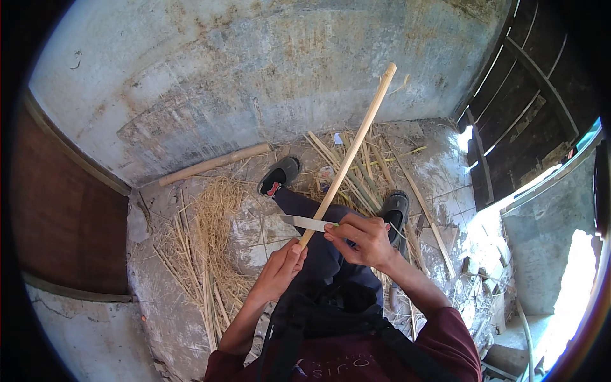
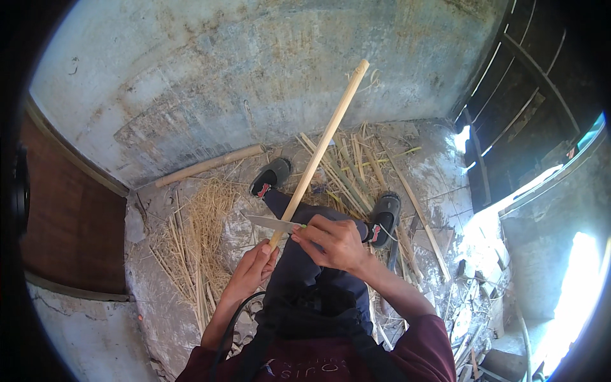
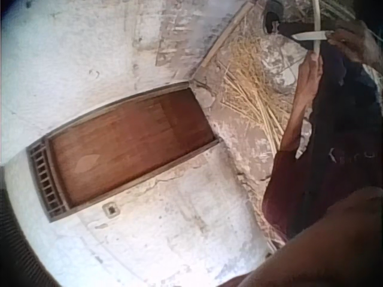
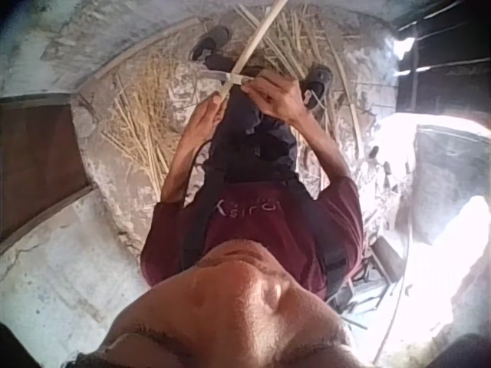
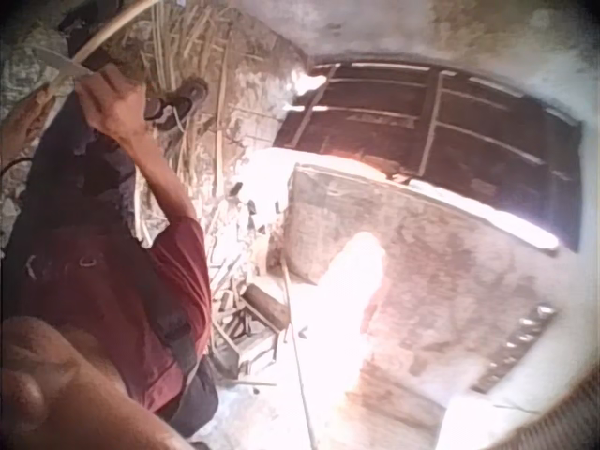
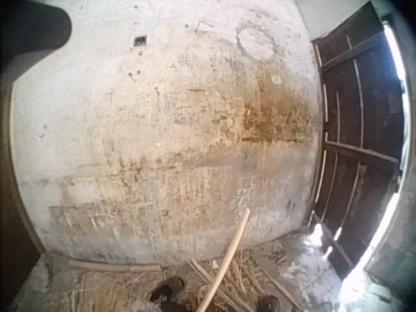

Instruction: The person shaves a piece of bamboo using a knife while sitting on the floor.

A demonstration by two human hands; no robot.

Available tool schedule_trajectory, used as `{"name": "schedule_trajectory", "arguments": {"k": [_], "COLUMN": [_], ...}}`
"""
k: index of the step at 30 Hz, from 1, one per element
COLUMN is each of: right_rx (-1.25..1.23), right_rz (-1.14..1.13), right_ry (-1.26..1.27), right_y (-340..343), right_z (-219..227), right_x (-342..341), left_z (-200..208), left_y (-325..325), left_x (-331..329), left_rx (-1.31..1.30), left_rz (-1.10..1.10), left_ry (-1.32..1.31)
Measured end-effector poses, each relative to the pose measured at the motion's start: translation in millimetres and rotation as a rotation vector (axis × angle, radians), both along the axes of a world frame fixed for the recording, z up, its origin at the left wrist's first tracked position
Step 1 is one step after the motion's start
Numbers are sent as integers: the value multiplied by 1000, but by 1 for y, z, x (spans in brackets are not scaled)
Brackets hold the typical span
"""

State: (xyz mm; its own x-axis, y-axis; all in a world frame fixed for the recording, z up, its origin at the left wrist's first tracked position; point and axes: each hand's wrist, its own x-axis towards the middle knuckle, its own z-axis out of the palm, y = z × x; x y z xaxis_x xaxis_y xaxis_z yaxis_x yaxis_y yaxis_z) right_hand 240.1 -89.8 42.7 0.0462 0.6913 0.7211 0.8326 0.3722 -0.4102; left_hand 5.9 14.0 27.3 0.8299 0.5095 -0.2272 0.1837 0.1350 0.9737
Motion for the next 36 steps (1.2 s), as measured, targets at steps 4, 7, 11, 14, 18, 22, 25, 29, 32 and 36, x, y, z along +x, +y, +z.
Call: {"name": "schedule_trajectory", "arguments": {"k": [4, 7, 11, 14, 18, 22, 25, 29, 32, 36], "right_rx": [7, 9, -12, -17, -21, -22, -63, -49, -33, -15], "right_rz": [13, 22, -10, -39, -25, -29, -71, -74, -77, -94], "right_ry": [3, -10, -15, -7, 42, 29, -17, -36, -55, -97], "right_y": [1, 1, -2, -2, -1, -2, -6, -6, -7, -9], "right_z": [3, 2, 7, 9, 8, 11, 9, 7, 11, 10], "right_x": [-3, -4, -4, -1, 6, 9, 17, 21, 21, 22], "left_z": [0, 7, 11, 12, 11, 11, 7, 11, 10, 15], "left_y": [0, -2, -2, -3, -2, -2, -1, 0, 0, 0], "left_x": [0, 2, 3, 3, 3, 5, 3, 5, 5, 5], "left_rx": [41, 85, 163, 187, 235, 290, 291, 330, 318, 343], "left_rz": [0, 2, -1, 12, 9, 7, 9, 3, 6, -17], "left_ry": [-6, 2, 21, 34, 72, 95, 93, 90, 80, 81]}}
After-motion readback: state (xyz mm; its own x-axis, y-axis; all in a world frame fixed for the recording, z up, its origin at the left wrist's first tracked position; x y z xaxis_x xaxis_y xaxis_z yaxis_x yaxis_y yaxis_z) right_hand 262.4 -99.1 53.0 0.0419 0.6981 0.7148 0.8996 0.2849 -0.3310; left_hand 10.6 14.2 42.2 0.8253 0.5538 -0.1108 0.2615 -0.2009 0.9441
